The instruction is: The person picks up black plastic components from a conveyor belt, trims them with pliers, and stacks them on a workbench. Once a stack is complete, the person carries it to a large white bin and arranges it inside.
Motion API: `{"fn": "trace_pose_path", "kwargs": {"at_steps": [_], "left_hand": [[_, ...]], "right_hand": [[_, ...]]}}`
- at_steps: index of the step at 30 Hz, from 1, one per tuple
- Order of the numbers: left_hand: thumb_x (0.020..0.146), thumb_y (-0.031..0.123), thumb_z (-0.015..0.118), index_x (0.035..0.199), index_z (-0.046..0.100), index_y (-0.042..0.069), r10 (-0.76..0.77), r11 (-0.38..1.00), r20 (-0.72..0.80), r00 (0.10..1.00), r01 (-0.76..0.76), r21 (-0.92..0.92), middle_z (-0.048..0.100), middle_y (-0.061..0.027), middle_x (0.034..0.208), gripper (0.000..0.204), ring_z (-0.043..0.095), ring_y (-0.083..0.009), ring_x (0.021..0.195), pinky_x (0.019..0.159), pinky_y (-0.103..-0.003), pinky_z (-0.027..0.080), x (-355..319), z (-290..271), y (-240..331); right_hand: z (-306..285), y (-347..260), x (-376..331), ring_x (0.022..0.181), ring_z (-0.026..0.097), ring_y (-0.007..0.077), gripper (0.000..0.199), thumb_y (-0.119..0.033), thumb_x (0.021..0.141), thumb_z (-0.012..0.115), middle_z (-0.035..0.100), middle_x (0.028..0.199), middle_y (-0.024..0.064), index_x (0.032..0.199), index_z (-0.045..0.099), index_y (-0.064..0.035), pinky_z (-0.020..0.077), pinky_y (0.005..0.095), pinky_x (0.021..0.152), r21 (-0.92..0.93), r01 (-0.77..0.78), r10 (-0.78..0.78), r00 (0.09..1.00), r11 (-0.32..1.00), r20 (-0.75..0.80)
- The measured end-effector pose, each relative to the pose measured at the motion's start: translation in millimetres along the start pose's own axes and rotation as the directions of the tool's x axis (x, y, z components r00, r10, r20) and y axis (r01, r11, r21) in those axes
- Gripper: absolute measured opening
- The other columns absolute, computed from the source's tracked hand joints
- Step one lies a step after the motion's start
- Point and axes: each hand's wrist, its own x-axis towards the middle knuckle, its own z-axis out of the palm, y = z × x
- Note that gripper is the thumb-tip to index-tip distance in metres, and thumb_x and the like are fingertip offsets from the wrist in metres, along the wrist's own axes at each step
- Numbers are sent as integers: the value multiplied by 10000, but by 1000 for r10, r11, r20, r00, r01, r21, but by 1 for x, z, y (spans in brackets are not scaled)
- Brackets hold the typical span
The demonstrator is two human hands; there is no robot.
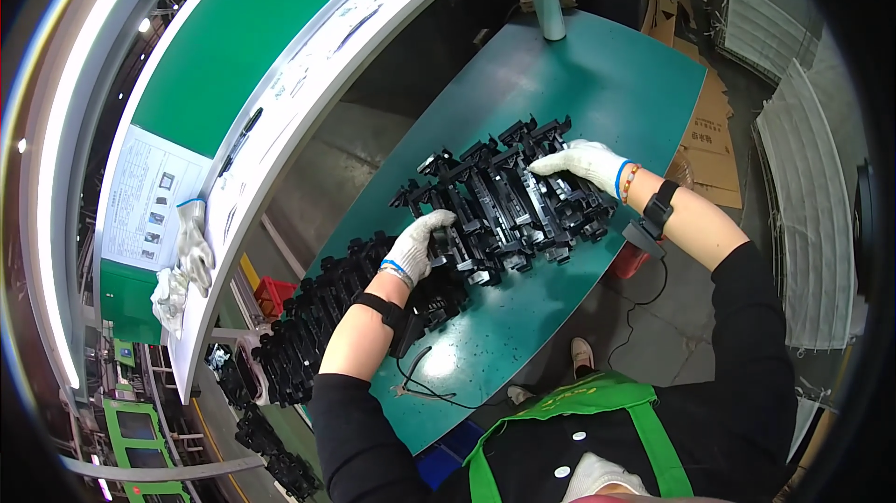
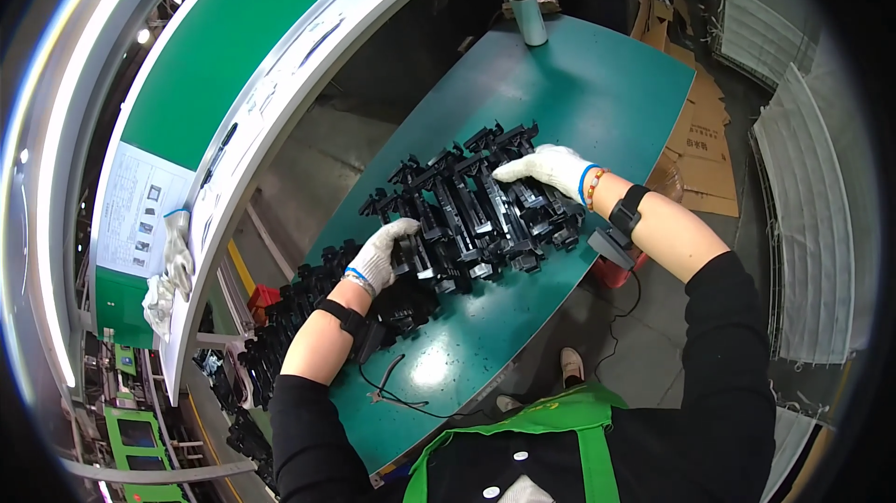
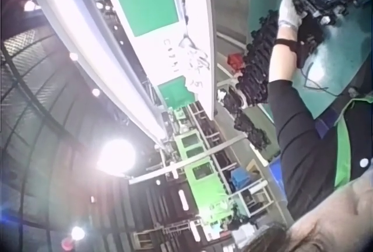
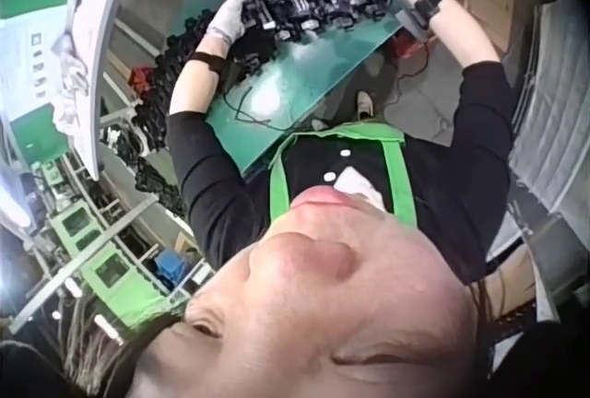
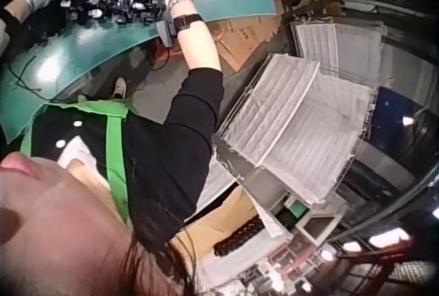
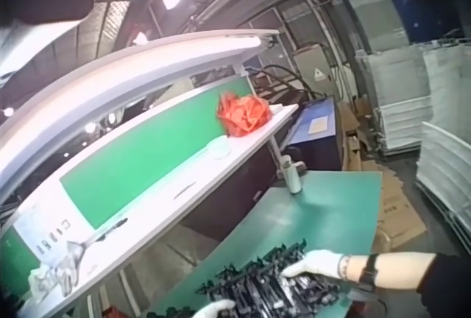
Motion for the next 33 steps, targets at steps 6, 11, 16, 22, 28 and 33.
{"fn": "trace_pose_path", "kwargs": {"at_steps": [6,11,16,22,28,33], "left_hand": [[905,254,742,1084,726,101,1,998,-70,998,3,66,740,-58,961,235,726,-186,786,709,-350,633,6,-7,15],[901,254,739,1137,729,95,-47,998,-48,998,49,30,735,-61,1025,285,723,-180,829,729,-352,629,13,9,13],[899,261,741,1166,732,97,-53,998,14,999,52,41,723,-58,1057,314,721,-181,862,712,-350,623,22,0,7],[894,253,746,1111,736,95,-44,997,-71,997,48,54,705,-46,954,269,671,-157,729,634,-310,563,0,9,-9],[864,198,772,1045,730,87,26,998,-165,986,-16,67,686,-22,840,216,606,-132,631,591,-281,514,-79,47,-7],[825,119,801,1021,721,69,170,982,-67,983,-163,94,680,-3,815,218,635,-129,677,634,-290,543,-132,42,-41]], "right_hand": [[-11,-11,-18,880,734,206,645,-487,750,905,771,1025,136,1064,759,57,578,334,829,169,-66,57,997,983,60],[-3,-22,-20,963,724,215,668,-468,748,911,744,1134,169,1133,749,53,575,340,858,44,-88,86,995,995,42],[-2,-23,-17,847,734,185,584,-444,766,906,777,1028,115,1085,782,29,582,317,807,123,-60,47,994,991,102],[-4,-5,-10,874,734,189,518,-383,753,922,778,1013,116,1071,791,4,582,331,825,154,-1,-25,986,988,165],[-14,-12,-67,1023,709,227,676,-378,679,965,747,1128,163,1155,729,40,564,355,918,213,81,-136,956,974,259],[1,20,-127,1127,661,242,952,-425,598,1001,698,1251,161,1313,609,65,527,363,1003,-73,218,-223,972,973,-77]]}}
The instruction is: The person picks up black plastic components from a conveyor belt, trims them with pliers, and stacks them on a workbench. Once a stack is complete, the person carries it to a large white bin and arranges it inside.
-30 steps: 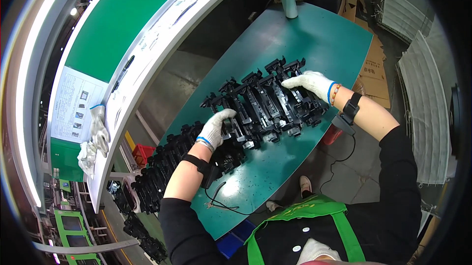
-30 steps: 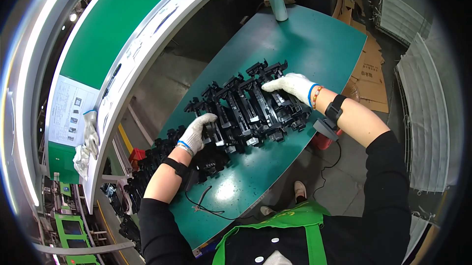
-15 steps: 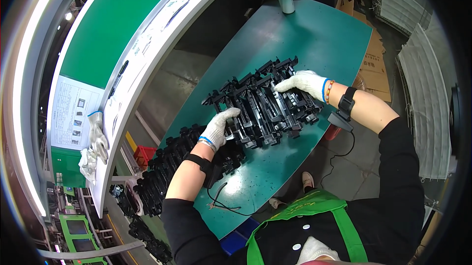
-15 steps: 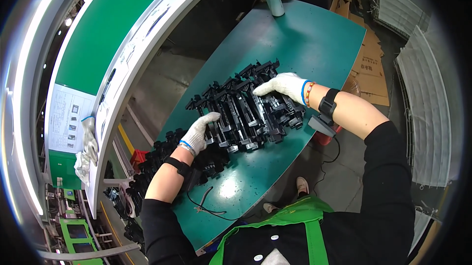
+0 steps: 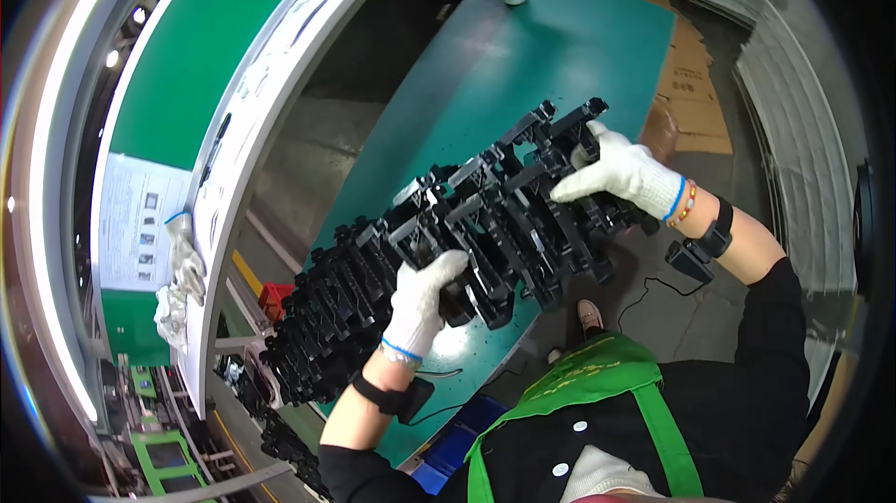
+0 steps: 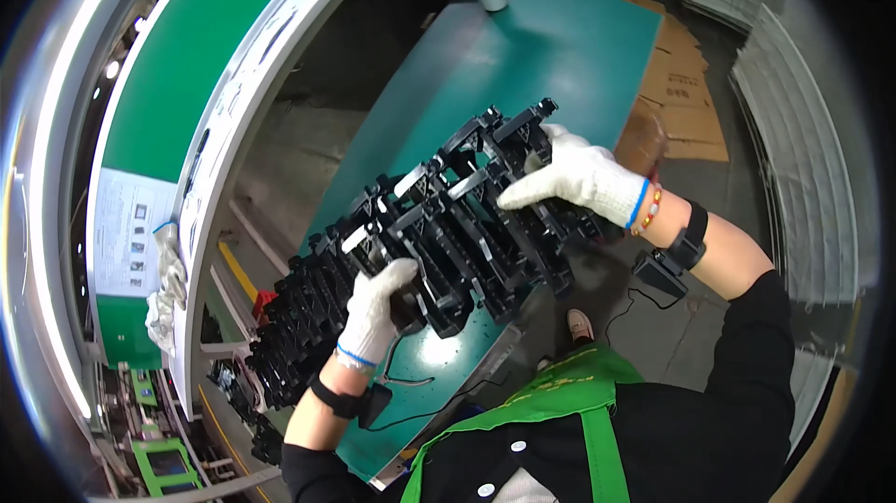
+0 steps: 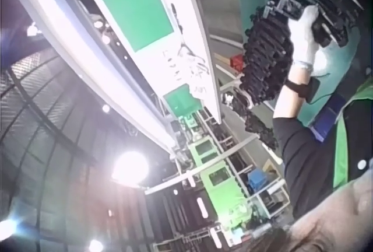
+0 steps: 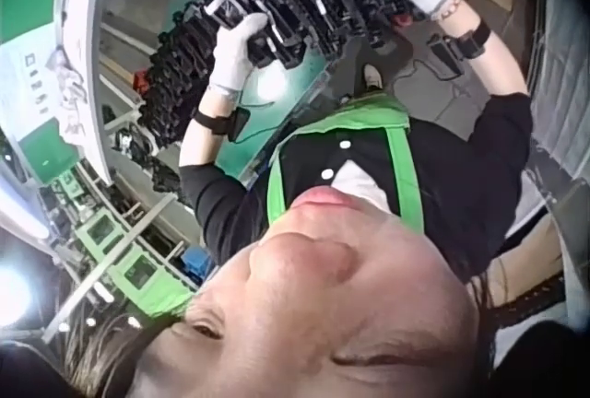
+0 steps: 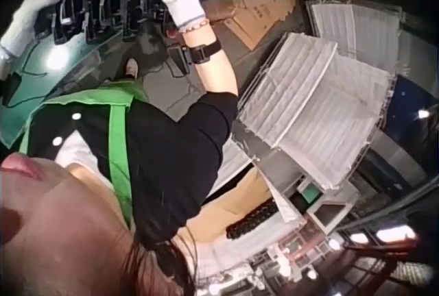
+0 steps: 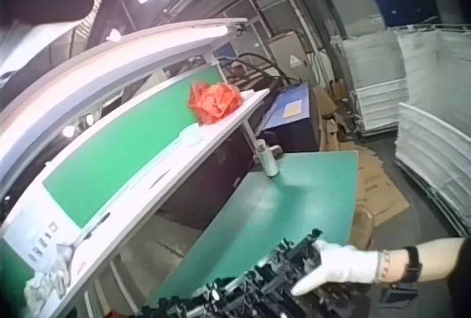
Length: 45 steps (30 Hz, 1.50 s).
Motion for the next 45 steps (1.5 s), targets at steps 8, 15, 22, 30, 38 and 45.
{"fn": "trace_pose_path", "kwargs": {"at_steps": [8,15,22,30,38,45], "left_hand": [[821,10,774,1207,680,17,-95,995,272,958,97,5,721,-59,1043,397,701,-186,894,831,-351,602,-77,28,-70],[827,114,749,1448,528,44,-292,945,396,871,200,258,672,-145,1267,662,693,-300,1051,883,-455,611,-134,24,-158],[865,107,745,1498,527,80,-563,790,659,499,91,606,622,-98,1378,670,599,-292,1231,1064,-440,492,-219,132,-193],[841,54,729,1426,547,45,-682,682,694,230,-145,717,669,-120,1247,612,667,-281,1088,958,-429,569,-311,288,-290],[827,82,717,1244,676,15,-727,655,668,-158,-453,605,745,-99,1048,425,736,-250,903,810,-391,619,-446,445,-425],[830,101,714,1156,715,19,-871,467,465,-157,-558,686,760,-86,991,336,742,-236,791,757,-369,633,-543,516,-481]], "right_hand": [[26,79,-180,1189,617,260,1074,-478,545,1009,652,1305,146,1389,549,0,507,380,1025,27,-244,241,924,969,-297],[100,109,-362,1190,634,383,1205,-670,517,944,644,1276,218,1431,515,-13,522,466,1001,197,-434,475,773,879,-421],[151,165,-563,1248,641,336,1246,-666,521,943,642,1377,182,1498,484,-43,524,425,1039,532,-470,710,450,704,-542],[190,224,-747,1084,699,285,1131,-630,511,966,727,1162,140,1399,584,-44,549,377,973,788,-260,822,48,558,-567],[220,289,-902,1076,675,233,739,-373,660,947,726,1174,115,1267,661,-65,545,376,978,773,148,787,-155,616,-597],[237,333,-968,914,677,169,448,-236,735,916,751,1020,61,1101,728,-57,561,356,872,795,400,889,-248,457,-386]]}}
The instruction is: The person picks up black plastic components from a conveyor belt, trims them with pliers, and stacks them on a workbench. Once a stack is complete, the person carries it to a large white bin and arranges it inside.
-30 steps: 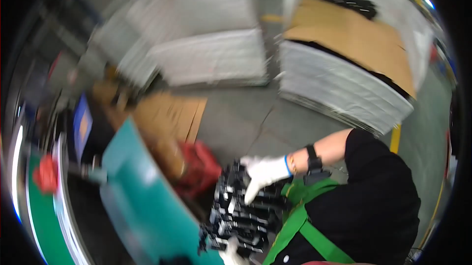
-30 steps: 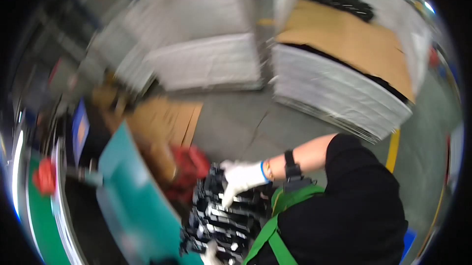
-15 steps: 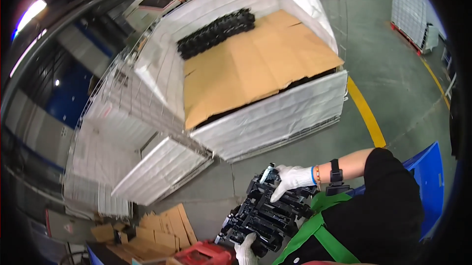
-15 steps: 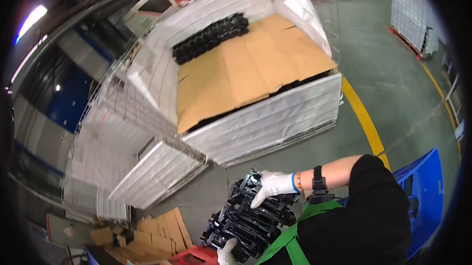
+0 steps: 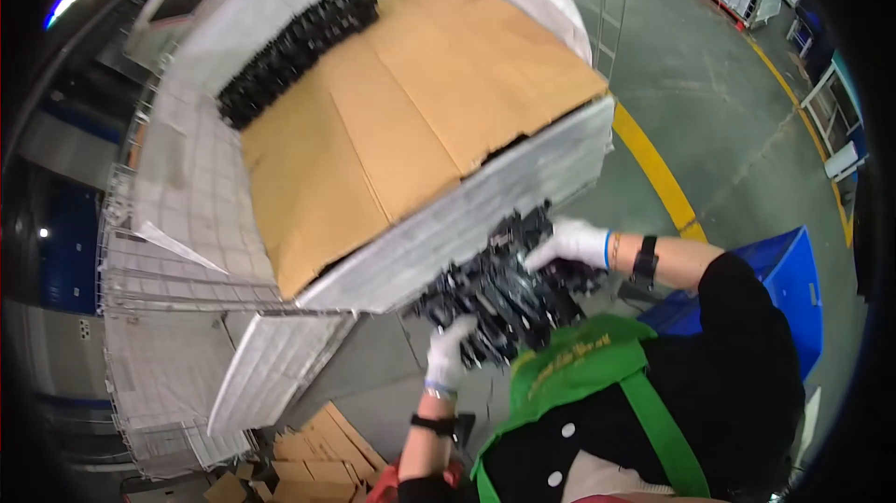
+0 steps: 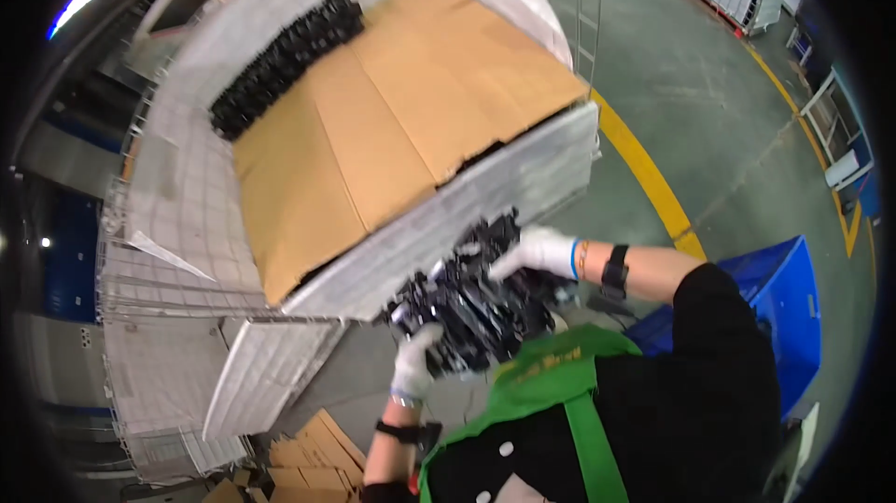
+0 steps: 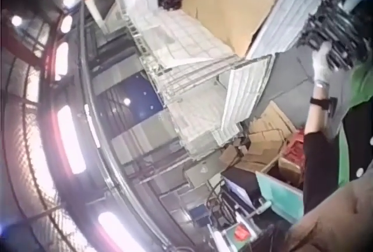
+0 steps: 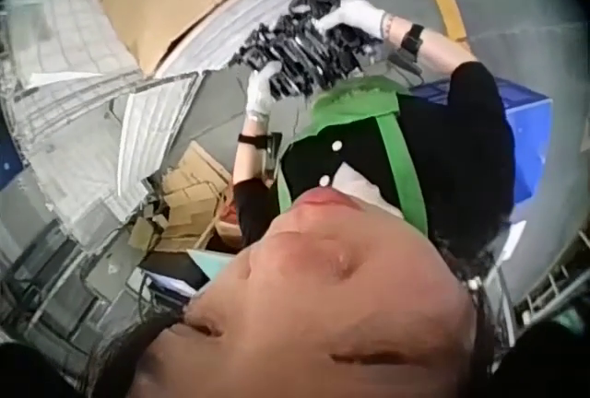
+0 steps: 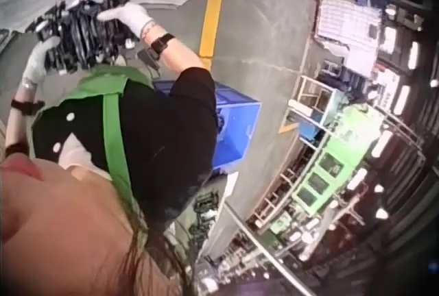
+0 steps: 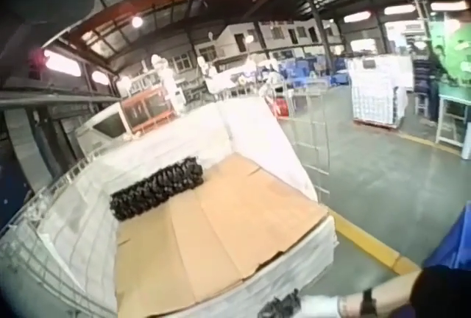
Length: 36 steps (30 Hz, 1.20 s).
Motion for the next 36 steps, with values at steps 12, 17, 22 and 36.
{"fn": "trace_pose_path", "kwargs": {"at_steps": [12,17,22,36], "left_hand": [[795,127,780,1206,690,13,-247,969,202,948,238,66,751,-115,1028,436,751,-261,852,814,-413,639,137,-3,43],[790,147,790,1195,690,6,-297,952,202,933,274,136,749,-123,1022,441,748,-263,845,808,-412,638,173,-2,44],[815,203,784,1081,726,42,-322,944,181,929,302,131,761,-100,905,316,747,-234,748,701,-400,639,193,4,38],[786,159,802,1204,707,6,-336,940,188,923,315,133,751,-109,1047,455,744,-236,854,793,-381,629,227,25,59]], "right_hand": [[-22,-15,60,876,720,149,387,-268,806,875,779,1023,61,1127,788,-69,589,319,834,270,-275,310,946,923,-97],[-39,24,102,862,729,155,451,-322,750,926,787,962,61,1098,807,-61,590,325,804,310,-277,315,946,910,-79],[-52,18,118,859,738,167,442,-283,802,883,789,1050,76,1167,787,-52,601,338,812,218,-346,377,918,913,-123],[-93,-20,142,956,723,161,507,-389,772,914,787,1077,62,1140,800,-59,556,324,912,237,-365,398,911,900,-110]]}}
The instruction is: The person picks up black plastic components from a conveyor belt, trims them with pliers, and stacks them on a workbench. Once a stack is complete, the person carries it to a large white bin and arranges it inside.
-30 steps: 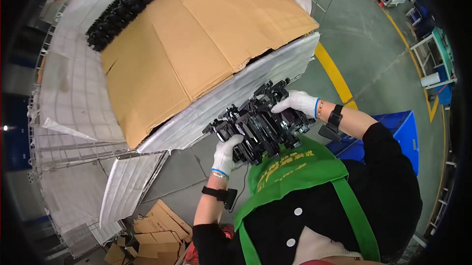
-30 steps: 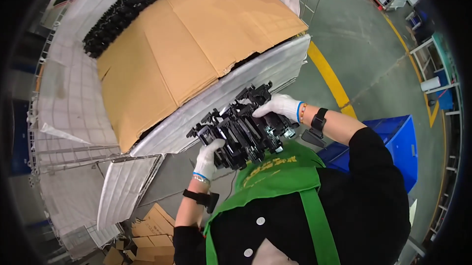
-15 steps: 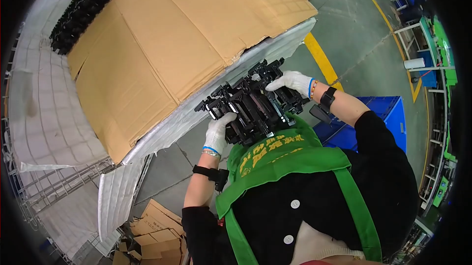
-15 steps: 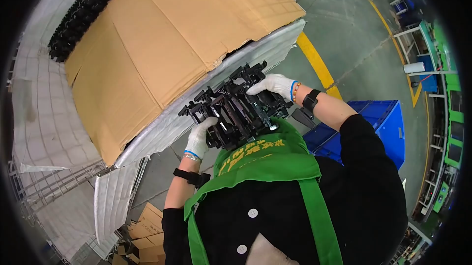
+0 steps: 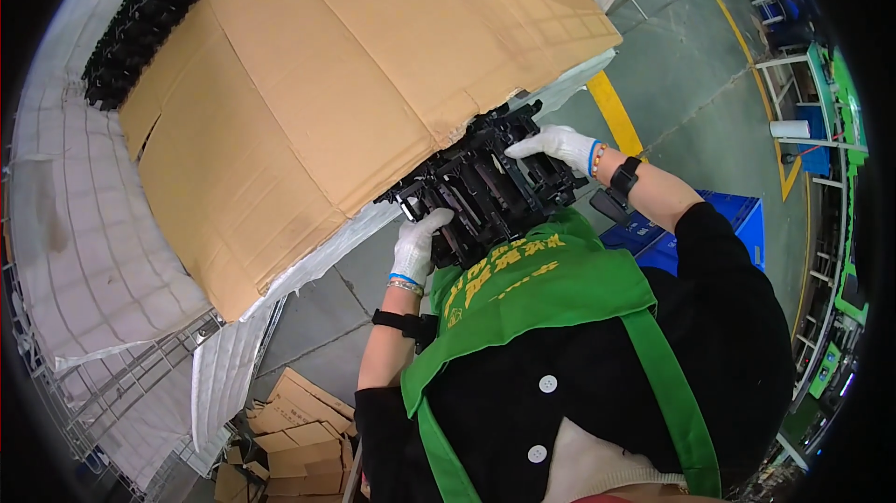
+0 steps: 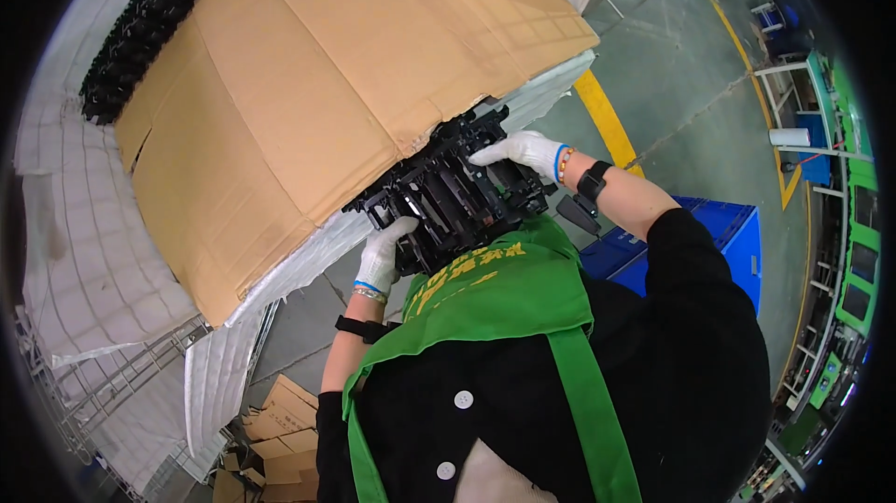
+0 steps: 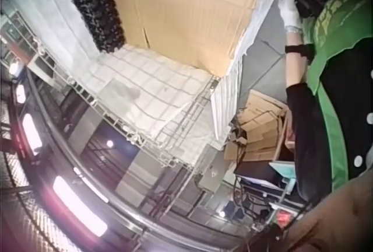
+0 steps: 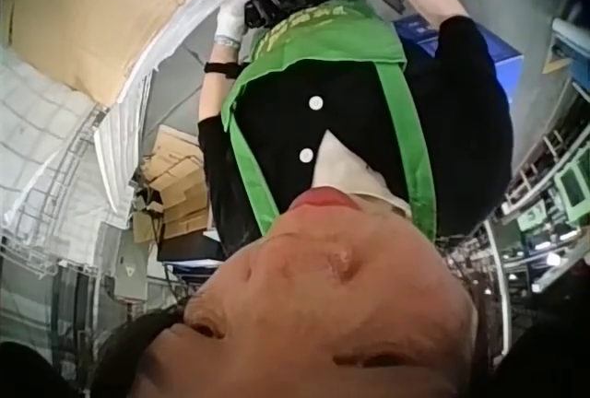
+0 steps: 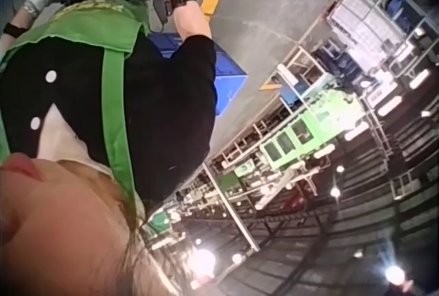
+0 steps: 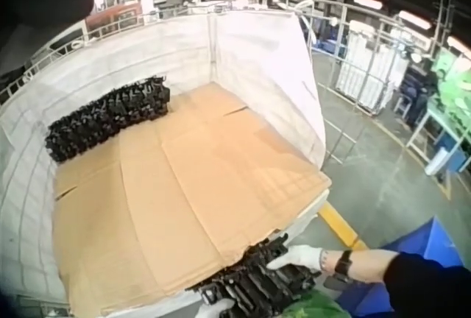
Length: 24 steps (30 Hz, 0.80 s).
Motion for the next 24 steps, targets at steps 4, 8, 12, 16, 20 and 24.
{"fn": "trace_pose_path", "kwargs": {"at_steps": [4,8,12,16,20,24], "left_hand": [[784,152,803,1216,707,13,15,1000,-7,1000,-15,-15,753,-102,1052,464,745,-231,870,803,-380,627,3,0,2],[784,152,806,1216,709,18,7,999,7,1000,-6,-39,754,-95,1048,463,744,-225,881,806,-379,627,-2,2,3],[800,164,795,1185,714,21,10,1000,10,1000,-10,-3,749,-90,1007,419,741,-219,856,772,-380,628,-4,4,0],[835,179,760,1126,720,24,33,997,46,998,-36,69,740,-83,937,331,738,-213,803,711,-376,629,-5,22,0],[833,183,774,1147,721,22,7,995,171,985,-23,93,745,-77,983,357,733,-201,833,760,-356,615,-5,51,4],[816,208,823,1177,730,27,-6,994,279,960,-23,103,755,-76,1032,415,725,-190,873,826,-335,590,-13,59,6]], "right_hand": [[5,-11,-9,949,721,154,481,-362,782,908,787,1072,51,1141,797,-61,556,320,908,-22,20,-20,1000,1000,14],[9,-26,-18,938,720,153,461,-339,784,905,787,1070,52,1139,797,-66,557,315,903,-67,15,-15,1000,998,-7],[9,-12,-11,935,719,153,457,-336,778,906,787,1070,57,1131,800,-66,557,318,907,-127,-13,9,999,992,-33],[-12,11,-11,948,722,157,457,-341,772,909,787,1068,62,1117,805,-61,558,328,912,-81,-23,19,999,996,-44],[-49,52,-29,961,745,217,521,-282,785,900,773,1077,107,1213,749,-26,601,373,869,201,-47,46,999,978,12],[-49,41,-83,935,739,172,393,-251,824,880,785,1034,87,1132,782,-27,574,327,892,206,-18,42,992,978,-116]]}}
